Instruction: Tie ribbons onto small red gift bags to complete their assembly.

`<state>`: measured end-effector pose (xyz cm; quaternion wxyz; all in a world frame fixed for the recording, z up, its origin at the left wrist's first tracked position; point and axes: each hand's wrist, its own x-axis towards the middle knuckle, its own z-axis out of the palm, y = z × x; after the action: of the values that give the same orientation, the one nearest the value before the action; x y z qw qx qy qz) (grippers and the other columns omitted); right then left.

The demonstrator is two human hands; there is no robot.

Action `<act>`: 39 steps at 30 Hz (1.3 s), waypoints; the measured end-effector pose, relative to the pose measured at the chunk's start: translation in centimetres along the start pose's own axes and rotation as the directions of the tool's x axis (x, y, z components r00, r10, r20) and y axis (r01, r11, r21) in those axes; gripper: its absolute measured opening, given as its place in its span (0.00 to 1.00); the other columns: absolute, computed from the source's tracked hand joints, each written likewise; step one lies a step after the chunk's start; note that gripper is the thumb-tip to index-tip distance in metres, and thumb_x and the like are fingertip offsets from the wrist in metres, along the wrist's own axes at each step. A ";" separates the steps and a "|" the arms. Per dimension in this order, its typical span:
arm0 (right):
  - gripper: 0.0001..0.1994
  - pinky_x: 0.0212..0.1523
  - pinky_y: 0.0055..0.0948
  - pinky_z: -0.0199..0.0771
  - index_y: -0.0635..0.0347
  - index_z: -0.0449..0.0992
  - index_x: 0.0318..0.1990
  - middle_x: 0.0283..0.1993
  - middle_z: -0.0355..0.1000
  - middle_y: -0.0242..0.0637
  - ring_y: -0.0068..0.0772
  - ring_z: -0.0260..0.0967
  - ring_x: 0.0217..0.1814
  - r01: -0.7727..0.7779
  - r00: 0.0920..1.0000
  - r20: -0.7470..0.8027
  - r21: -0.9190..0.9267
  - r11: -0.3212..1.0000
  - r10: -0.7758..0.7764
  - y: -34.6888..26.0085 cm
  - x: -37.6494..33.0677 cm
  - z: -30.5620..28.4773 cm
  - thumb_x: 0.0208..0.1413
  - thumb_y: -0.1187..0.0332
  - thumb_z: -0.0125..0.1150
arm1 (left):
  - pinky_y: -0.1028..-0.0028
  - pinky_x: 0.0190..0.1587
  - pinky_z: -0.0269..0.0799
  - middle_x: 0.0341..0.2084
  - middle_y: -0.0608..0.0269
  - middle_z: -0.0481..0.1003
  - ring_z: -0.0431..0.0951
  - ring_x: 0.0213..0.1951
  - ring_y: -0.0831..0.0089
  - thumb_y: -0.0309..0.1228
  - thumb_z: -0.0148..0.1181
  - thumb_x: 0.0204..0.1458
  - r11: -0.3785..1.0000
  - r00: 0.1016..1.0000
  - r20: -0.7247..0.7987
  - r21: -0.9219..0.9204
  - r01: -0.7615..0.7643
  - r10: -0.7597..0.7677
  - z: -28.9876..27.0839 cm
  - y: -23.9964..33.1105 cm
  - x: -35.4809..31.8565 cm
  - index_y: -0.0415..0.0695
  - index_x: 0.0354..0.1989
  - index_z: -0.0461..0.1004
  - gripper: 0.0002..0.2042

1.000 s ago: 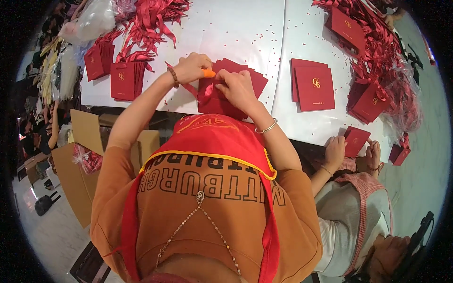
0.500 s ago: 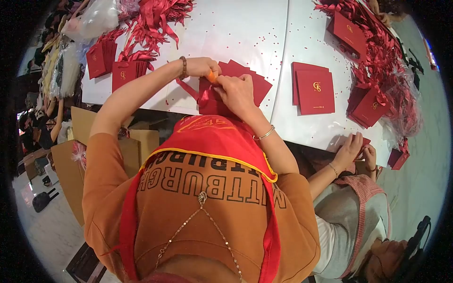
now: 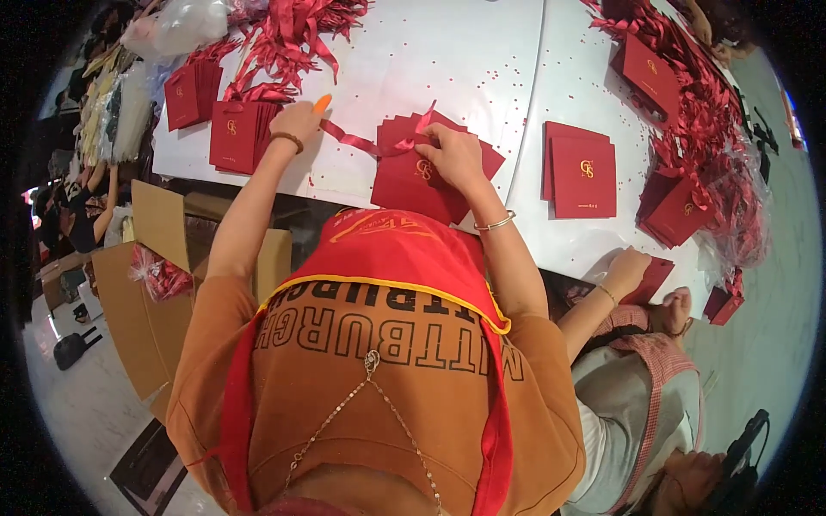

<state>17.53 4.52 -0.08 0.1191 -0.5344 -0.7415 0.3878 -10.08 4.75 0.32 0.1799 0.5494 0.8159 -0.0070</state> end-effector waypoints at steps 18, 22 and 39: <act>0.14 0.34 0.35 0.66 0.56 0.75 0.36 0.32 0.69 0.36 0.37 0.66 0.34 0.235 0.963 -0.053 -0.320 0.918 -0.265 -0.7 0.3 -0.1 0.39 0.63 0.66 | 0.80 0.27 0.69 0.24 0.61 0.76 0.74 0.23 0.79 0.23 0.54 0.48 0.556 0.865 0.088 -0.796 -0.237 0.494 3.9 9.0 -3.4 0.38 0.35 0.74 0.07; 0.13 0.38 0.33 0.65 0.54 0.74 0.34 0.36 0.66 0.36 0.39 0.63 0.42 0.161 0.964 -0.110 -0.480 0.862 -0.241 -0.7 -2.9 -2.2 0.38 0.64 0.66 | 0.78 0.29 0.70 0.25 0.61 0.77 0.75 0.25 0.77 0.25 0.55 0.47 0.682 0.847 0.020 -0.603 -0.414 0.532 3.4 9.1 -4.0 0.40 0.34 0.75 0.06; 0.14 0.32 0.28 0.67 0.64 0.72 0.38 0.29 0.72 0.44 0.33 0.68 0.29 -0.067 0.993 -0.075 0.272 0.960 0.090 1.5 -3.1 -1.4 0.42 0.70 0.64 | 0.64 0.32 0.70 0.23 0.52 0.75 0.75 0.29 0.55 0.27 0.53 0.46 0.608 0.797 -0.242 -0.536 -0.586 0.554 5.2 11.1 -9.1 0.42 0.31 0.73 0.05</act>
<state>20.64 2.55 0.58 0.2070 -0.5586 -0.6544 0.4658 4.39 -0.08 0.29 0.3116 0.6966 0.5635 0.3165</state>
